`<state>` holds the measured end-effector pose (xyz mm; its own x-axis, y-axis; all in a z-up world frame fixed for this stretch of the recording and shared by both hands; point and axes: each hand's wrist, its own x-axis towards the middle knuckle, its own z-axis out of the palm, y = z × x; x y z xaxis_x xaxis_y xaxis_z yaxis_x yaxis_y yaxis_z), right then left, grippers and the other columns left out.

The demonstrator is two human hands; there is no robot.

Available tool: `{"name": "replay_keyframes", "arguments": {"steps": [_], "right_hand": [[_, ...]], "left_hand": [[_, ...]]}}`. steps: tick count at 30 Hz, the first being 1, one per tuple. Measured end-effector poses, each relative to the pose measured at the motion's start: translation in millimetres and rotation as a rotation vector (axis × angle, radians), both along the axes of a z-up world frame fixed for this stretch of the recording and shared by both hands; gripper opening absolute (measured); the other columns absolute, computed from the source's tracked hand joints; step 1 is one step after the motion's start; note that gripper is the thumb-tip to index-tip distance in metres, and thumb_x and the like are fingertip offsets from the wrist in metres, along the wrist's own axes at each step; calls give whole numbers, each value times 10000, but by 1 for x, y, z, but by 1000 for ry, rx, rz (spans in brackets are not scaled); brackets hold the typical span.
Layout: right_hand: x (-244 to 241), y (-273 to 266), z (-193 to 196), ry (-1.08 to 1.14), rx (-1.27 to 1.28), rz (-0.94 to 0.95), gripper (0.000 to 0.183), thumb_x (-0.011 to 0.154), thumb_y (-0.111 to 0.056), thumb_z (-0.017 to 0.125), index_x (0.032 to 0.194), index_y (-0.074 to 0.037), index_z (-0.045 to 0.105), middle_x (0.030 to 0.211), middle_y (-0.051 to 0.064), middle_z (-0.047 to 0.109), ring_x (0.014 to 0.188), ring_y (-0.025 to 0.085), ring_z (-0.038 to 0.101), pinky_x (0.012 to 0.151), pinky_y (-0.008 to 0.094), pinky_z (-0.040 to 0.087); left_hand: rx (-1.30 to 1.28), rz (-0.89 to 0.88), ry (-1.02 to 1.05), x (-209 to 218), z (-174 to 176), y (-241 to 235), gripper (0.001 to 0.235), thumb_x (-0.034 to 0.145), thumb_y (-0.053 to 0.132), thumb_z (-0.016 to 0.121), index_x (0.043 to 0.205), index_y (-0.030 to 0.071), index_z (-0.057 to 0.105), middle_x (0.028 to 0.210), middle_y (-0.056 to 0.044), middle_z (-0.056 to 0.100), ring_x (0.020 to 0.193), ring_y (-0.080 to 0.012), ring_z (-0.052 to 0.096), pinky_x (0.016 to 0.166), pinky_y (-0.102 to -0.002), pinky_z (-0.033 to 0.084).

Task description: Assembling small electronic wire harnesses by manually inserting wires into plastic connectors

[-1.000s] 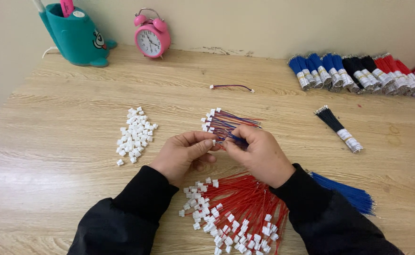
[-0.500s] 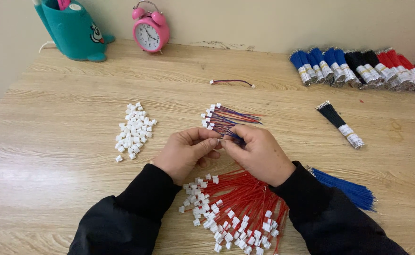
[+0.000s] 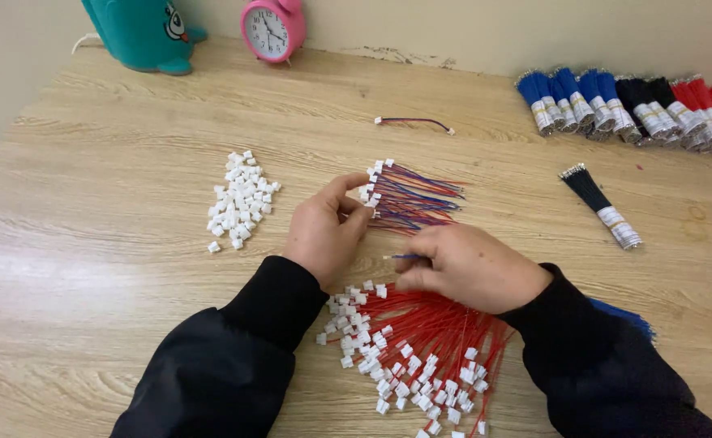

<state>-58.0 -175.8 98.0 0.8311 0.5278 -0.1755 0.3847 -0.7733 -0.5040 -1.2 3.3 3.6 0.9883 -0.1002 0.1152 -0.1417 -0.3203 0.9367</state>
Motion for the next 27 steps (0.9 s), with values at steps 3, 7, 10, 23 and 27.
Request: {"name": "replay_keyframes", "arguments": {"steps": [3, 7, 10, 23, 27], "right_hand": [[4, -3, -7, 85, -90, -4, 205, 812, -288, 730, 919, -113, 731, 856, 135, 726, 854, 322, 710, 760, 453, 538], [6, -8, -19, 91, -119, 8, 217, 803, -321, 743, 865, -115, 717, 802, 97, 718, 814, 291, 716, 721, 413, 549], [5, -7, -16, 71, -79, 42, 191, 815, -281, 703, 848, -93, 697, 812, 118, 721, 841, 311, 718, 716, 421, 549], [16, -18, -16, 94, 216, -174, 189, 864, -245, 665, 896, -68, 724, 777, 128, 738, 763, 186, 686, 719, 361, 546], [20, -19, -25, 110, 370, -255, 218, 938, -205, 582, 971, -42, 723, 782, 96, 729, 775, 167, 634, 763, 350, 542]], "left_hand": [[-18, -54, 62, 3, -10, -1, 308, 834, 159, 703, 1133, 233, 685, 832, -9, 738, 687, -106, 700, 586, -232, 568], [-61, -193, 66, -9, -4, 0, 206, 856, 89, 684, 1040, 168, 733, 834, -56, 754, 721, -135, 711, 591, -256, 580], [-189, -309, 156, -15, -3, 1, 211, 903, 35, 571, 1068, 73, 698, 852, -71, 715, 738, -111, 642, 591, -187, 542], [-335, -485, 202, -23, 16, 3, 266, 816, 55, 729, 1082, 36, 726, 871, -117, 739, 779, -135, 681, 652, -243, 600], [-288, -419, 170, -9, -9, 7, 193, 835, 92, 739, 1022, 48, 749, 816, -89, 735, 709, -95, 644, 564, -197, 553]]}}
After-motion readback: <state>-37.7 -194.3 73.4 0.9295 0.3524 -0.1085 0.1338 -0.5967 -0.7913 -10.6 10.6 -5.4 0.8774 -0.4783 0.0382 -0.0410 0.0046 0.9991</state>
